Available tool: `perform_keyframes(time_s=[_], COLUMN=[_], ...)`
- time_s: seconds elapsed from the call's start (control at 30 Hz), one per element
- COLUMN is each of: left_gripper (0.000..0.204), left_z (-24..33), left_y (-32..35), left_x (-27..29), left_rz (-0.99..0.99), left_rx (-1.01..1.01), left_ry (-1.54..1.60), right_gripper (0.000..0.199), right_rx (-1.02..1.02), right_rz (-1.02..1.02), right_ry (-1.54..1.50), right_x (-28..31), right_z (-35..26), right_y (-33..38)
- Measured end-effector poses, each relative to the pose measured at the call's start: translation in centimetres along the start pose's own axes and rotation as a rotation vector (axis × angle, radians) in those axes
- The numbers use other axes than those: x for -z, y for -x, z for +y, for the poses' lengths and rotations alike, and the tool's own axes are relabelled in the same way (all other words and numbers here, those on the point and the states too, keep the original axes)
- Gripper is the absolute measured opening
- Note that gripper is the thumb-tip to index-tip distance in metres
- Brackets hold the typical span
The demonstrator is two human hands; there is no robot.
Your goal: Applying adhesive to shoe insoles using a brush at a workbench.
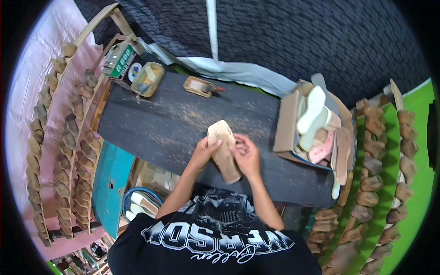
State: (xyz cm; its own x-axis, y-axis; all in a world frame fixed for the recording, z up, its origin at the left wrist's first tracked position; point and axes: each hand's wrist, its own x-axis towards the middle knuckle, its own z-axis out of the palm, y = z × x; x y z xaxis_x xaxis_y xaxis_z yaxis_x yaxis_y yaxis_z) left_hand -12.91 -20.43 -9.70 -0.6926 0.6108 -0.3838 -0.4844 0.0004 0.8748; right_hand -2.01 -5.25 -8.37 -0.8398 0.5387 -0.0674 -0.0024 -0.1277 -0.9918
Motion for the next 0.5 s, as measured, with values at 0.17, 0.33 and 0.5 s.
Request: perform_keyframes(time_s=[0.17,0.33,0.5], left_gripper=[0.032,0.035,0.042], left_z=[1.8,2.3,5.6], left_y=[-2.0,-3.1,-3.6], left_x=[11.2,18.9,24.0], left_rz=[0.143,0.284,0.168], left_rx=[0.032,-0.065,-0.110], left_ry=[0.202,-0.028,-0.763], right_gripper=[0.087,0.069,0.063], right_rx=[0.016,0.101,0.144], right_rz=[-0.141,-0.061,-0.070], right_ry=[0.548,1.012,1.094], right_x=[-9.6,-14.0,-14.7], right_z=[3.2,5.8,5.6], right_y=[0.6,-1.0,-3.1])
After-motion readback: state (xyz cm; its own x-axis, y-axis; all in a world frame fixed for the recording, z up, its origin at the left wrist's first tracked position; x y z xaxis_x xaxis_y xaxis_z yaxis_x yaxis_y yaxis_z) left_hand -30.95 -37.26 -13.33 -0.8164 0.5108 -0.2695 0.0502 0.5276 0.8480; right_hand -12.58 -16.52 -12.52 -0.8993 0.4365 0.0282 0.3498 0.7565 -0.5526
